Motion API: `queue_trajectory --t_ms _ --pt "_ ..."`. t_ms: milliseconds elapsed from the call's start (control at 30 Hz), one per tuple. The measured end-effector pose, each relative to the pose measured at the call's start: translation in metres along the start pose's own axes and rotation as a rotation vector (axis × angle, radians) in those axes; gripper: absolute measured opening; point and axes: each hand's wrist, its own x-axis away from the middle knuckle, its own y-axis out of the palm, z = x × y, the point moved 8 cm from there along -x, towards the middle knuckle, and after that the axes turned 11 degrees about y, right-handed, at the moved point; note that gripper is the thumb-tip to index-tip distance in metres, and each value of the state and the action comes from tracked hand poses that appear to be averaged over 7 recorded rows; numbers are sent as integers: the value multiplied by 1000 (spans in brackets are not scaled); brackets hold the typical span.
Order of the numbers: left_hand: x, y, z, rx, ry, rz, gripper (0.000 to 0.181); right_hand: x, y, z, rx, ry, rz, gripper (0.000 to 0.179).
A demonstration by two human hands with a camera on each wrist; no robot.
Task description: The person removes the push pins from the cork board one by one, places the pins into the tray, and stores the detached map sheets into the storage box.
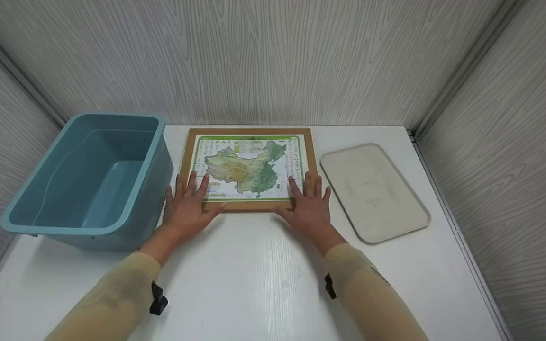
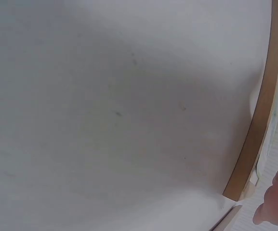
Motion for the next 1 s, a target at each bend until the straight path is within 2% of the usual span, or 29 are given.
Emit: queue_trajectory --t_ms 200,600,800,1000 --pt "-3 1 0 -5 4 1 101 -3 1 4 10 1 11 105" --pt "-8 8 -5 11 -17 -38 99 -7 5 13 11 28 17 104" --pt "-10 12 -7 45 -26 -45 95 -9 8 20 -37 48 -3 103" --pt "-9 16 -6 56 -1 -61 84 -9 13 21 -95 20 -50 94"
